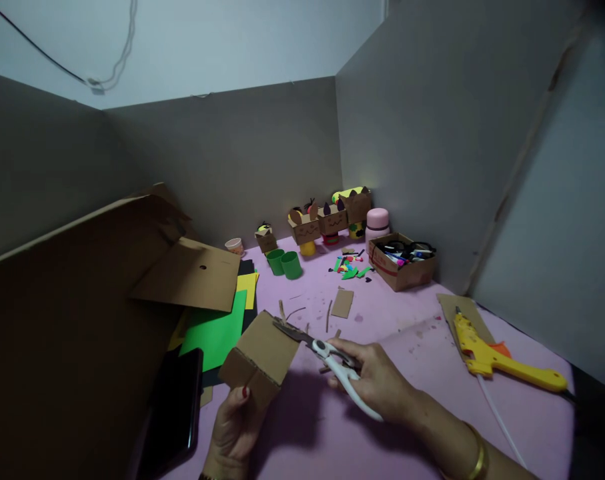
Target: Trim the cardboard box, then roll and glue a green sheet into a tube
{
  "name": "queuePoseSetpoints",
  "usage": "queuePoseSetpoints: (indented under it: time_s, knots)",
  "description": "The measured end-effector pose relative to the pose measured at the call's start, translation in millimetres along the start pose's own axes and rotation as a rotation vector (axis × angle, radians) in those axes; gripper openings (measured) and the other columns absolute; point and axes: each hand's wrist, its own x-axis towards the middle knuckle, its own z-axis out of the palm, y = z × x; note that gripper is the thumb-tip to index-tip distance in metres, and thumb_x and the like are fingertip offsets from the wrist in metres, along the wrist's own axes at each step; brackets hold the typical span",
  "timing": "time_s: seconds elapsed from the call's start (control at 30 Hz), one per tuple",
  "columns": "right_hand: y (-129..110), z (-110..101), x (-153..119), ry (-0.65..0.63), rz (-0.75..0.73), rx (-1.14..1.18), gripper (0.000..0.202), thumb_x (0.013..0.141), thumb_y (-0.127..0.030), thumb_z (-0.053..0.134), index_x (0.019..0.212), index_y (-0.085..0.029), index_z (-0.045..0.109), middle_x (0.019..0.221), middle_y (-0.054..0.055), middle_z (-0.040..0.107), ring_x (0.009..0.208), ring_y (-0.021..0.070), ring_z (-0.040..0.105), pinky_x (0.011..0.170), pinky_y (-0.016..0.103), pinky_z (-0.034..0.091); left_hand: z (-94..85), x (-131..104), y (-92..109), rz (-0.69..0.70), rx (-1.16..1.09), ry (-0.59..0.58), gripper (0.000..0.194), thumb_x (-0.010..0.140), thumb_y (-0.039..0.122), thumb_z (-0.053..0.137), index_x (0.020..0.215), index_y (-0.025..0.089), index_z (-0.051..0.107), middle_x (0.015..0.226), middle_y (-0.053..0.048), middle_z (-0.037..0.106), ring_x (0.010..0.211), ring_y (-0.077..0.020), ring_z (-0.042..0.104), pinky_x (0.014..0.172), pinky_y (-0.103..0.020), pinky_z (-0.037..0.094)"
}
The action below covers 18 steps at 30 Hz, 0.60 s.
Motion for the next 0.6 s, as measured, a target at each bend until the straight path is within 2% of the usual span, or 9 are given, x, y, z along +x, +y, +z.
queuePoseSetpoints:
  time_s: [0.1,0.27,0.37,0.5,0.6]
  knots:
    - [2.8,1.8,0.3,0.015,-0.006,-0.024,0.037,0.068,-0.016,0.068,0.105,-0.021,0.068,0.079,-0.001,0.071,0.071,0.0174,0.062,0.066,0.025,0.048,1.7,0.2,0.2,0.028,0.015,0.016,0.078,0.073,0.006,0.065,0.140,0.036,0.037,0.106,0.000,0.076,0.102,-0.0234,0.067,0.094,-0.033,0.052]
    - [4.6,0.6,0.0,0.021,0.026,-0.073,0.040,0.067,-0.016,0.069,0.106,-0.023,0.065,0.081,-0.003,0.068,0.070,0.0160,0.059,0.066,0.024,0.047,10.0,0.9,-3.5,-0.011,0.074,0.116,0.078,0.071,0.002,0.064,0.139,0.034,0.041,0.100,0.000,0.077,0.090,-0.0224,0.072,0.092,-0.034,0.053]
    - [2.1,-1.4,-0.4,0.023,0.029,-0.077,0.035,0.067,-0.016,0.068,0.101,-0.022,0.066,0.075,-0.004,0.065,0.064,0.0138,0.054,0.062,0.023,0.044,12.8,1.4,-6.3,-0.027,0.062,0.103,0.080,0.070,0.003,0.065,0.139,0.034,0.040,0.094,0.002,0.079,0.085,-0.0201,0.073,0.091,-0.030,0.053]
    - [0.0,-0.9,-0.8,0.035,0.018,-0.062,0.032,0.067,-0.015,0.068,0.098,-0.021,0.066,0.070,-0.005,0.062,0.060,0.0126,0.050,0.059,0.023,0.041,14.6,1.3,-8.4,-0.026,0.073,0.124,0.085,0.068,0.004,0.068,0.141,0.035,0.037,0.090,0.003,0.079,0.087,-0.0214,0.073,0.090,-0.032,0.055]
    - [0.4,0.6,-1.3,0.043,0.023,-0.051,0.032,0.067,-0.015,0.068,0.098,-0.020,0.066,0.071,-0.005,0.063,0.061,0.0127,0.050,0.059,0.023,0.041,16.9,0.7,-9.4,-0.021,0.095,0.167,0.086,0.066,0.000,0.067,0.139,0.037,0.040,0.088,0.003,0.079,0.087,-0.0226,0.073,0.086,-0.032,0.057]
